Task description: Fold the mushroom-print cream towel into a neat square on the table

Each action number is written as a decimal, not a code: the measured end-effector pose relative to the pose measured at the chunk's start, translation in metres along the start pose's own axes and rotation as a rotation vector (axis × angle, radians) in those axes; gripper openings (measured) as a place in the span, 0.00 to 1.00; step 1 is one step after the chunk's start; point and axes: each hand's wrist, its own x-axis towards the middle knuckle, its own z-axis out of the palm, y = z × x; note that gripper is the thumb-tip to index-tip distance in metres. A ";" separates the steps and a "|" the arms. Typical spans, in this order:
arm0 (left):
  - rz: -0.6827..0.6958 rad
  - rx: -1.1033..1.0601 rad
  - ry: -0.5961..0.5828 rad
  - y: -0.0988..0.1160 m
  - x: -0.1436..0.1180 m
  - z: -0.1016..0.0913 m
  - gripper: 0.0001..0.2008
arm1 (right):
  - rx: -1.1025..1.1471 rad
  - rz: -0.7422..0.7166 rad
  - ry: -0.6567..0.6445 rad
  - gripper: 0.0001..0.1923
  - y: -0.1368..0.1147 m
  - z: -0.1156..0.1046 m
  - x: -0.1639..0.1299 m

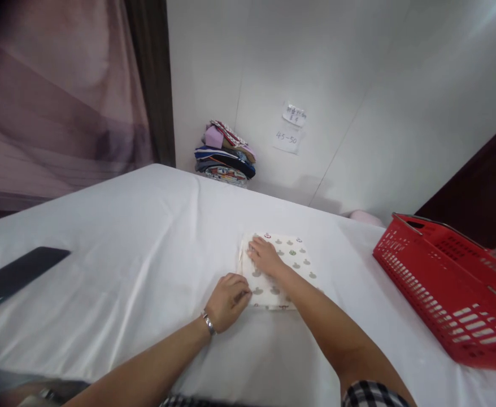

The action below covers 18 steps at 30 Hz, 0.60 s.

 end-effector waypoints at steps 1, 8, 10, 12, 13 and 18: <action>-0.010 -0.008 -0.006 0.000 0.000 0.000 0.06 | 0.008 0.013 0.044 0.19 0.003 -0.003 0.008; -0.031 -0.081 -0.037 -0.003 0.000 0.001 0.06 | -0.114 0.319 -0.098 0.24 -0.012 -0.021 0.074; -0.032 -0.102 -0.043 -0.003 0.000 0.001 0.06 | -0.163 0.328 -0.215 0.22 -0.019 -0.021 0.087; -0.036 -0.122 -0.042 -0.002 0.000 0.000 0.06 | -0.164 0.334 -0.278 0.19 -0.024 -0.022 0.095; -0.038 -0.132 -0.040 -0.002 0.000 -0.001 0.06 | -0.152 0.337 -0.291 0.18 -0.025 -0.023 0.097; -0.043 -0.183 -0.032 -0.001 -0.001 -0.001 0.06 | -0.084 0.389 -0.287 0.16 -0.024 -0.034 0.094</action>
